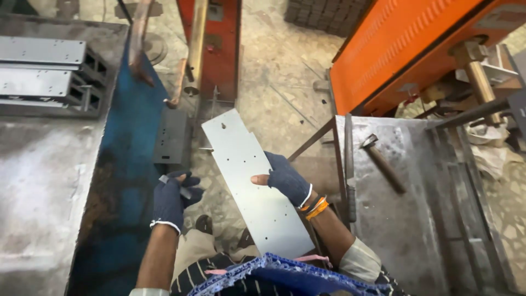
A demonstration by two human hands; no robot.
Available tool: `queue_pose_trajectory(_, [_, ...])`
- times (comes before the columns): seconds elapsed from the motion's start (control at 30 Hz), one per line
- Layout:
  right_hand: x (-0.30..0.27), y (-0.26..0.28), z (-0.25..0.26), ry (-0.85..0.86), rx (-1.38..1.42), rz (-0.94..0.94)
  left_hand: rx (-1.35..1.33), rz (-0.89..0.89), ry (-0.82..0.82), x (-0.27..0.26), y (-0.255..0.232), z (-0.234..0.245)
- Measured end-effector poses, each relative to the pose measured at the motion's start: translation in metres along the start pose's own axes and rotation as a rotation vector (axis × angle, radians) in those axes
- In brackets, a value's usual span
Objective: Assembling and spot welding metal components to create an enclosure.
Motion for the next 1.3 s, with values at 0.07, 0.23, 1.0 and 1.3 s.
queue_pose_trajectory(0.07, [0.005,0.012,-0.011,0.048,0.006,0.008,0.058,-0.068,-0.027,0.002,0.004,0.031])
queue_pose_trajectory(0.23, [0.028,0.027,-0.041,0.130,0.010,0.075,0.248,-0.070,-0.123,-0.012,-0.014,0.055])
queue_pose_trajectory(1.0, [0.107,0.042,-0.077,-0.066,0.233,0.055,0.073,0.082,0.138,0.120,-0.102,0.112])
queue_pose_trajectory(1.3, [0.116,0.041,-0.073,-0.262,-0.241,-0.149,0.432,-0.003,0.239,0.127,-0.118,0.081])
Point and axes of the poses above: each hand's wrist, its own x-axis towards the middle knuckle, its own z-axis out of the back of the hand, y = z × x, the point moved 3 cm from there along x, towards the middle knuckle, and after that the axes turned 10 degrees about -x, right-handed, at the moved point
